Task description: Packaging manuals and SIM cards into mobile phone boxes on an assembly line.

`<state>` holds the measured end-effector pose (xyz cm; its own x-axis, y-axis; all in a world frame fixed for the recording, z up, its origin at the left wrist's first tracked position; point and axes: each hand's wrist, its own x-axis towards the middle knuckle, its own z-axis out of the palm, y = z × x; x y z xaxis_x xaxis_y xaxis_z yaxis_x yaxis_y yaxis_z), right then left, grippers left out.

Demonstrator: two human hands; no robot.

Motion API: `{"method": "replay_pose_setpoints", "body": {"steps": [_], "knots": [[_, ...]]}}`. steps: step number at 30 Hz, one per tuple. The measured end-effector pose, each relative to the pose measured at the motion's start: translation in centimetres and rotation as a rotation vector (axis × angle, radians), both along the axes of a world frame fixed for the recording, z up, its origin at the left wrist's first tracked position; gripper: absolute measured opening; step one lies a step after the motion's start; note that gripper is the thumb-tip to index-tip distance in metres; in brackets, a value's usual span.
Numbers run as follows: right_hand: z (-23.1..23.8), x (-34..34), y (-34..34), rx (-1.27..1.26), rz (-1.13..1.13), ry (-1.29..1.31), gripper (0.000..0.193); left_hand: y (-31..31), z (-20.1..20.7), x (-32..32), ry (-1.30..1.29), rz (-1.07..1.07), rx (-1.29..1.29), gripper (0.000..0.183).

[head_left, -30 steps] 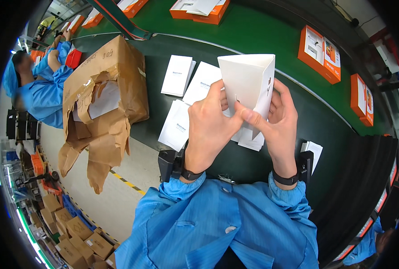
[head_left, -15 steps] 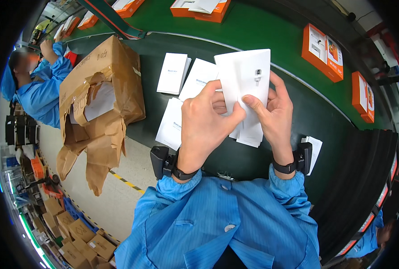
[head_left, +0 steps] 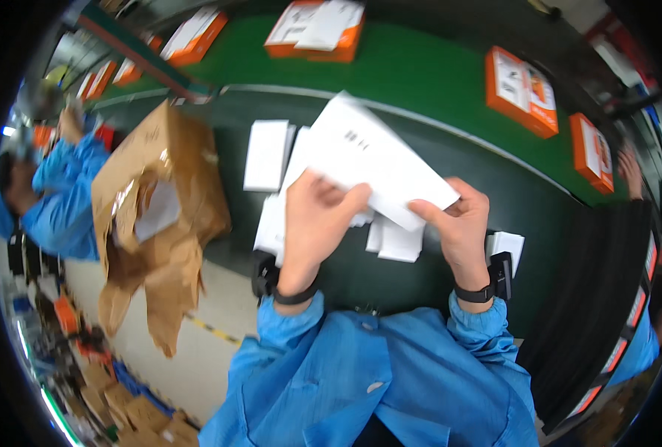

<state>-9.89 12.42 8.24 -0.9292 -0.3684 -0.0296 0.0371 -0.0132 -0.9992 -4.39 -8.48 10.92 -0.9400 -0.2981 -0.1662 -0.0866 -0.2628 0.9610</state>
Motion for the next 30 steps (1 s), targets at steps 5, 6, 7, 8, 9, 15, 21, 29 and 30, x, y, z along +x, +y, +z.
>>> {"method": "replay_pose_setpoints", "body": {"steps": [5, 6, 7, 8, 9, 15, 21, 29, 30], "knots": [[2.3, -7.1, 5.4, -0.1, -0.652, 0.363, 0.022, -0.5, -1.8, 1.5, -0.028, -0.112, -0.204, 0.039], [3.0, -9.1, 7.6, 0.241, -0.704, 0.534, 0.021, -0.5, -2.1, 1.8, -0.028, -0.135, -0.215, 0.039], [3.1, -11.4, 9.1, 0.41, -0.677, 0.768, 0.022, -0.2, -1.8, 2.1, -0.027, -0.153, -0.245, 0.038], [2.4, -13.9, 10.8, 0.596, -0.644, 0.996, 0.023, 0.1, -1.8, 2.2, -0.025, -0.176, -0.268, 0.036], [1.1, -16.2, 12.7, 0.643, -0.623, 1.075, 0.027, 0.3, -1.7, 2.1, -0.002, -0.203, -0.268, 0.036], [-3.4, -24.5, 16.2, 0.905, -0.559, 1.243, 0.034, -0.4, -1.0, 2.7, -0.046, -0.202, -0.337, 0.027], [-5.9, -26.4, 17.5, 0.98, -0.507, 1.149, 0.033, -1.3, -0.7, 3.6, -0.078, -0.151, -0.376, 0.028], [-5.3, -25.8, 20.0, 1.132, -0.263, 0.856, 0.037, -0.4, -1.0, 2.9, -0.13, -0.165, -0.426, 0.023], [-5.3, -25.7, 19.9, 1.13, -0.26, 0.855, 0.037, -0.3, -1.2, 2.9, -0.134, -0.163, -0.426, 0.023]]}}
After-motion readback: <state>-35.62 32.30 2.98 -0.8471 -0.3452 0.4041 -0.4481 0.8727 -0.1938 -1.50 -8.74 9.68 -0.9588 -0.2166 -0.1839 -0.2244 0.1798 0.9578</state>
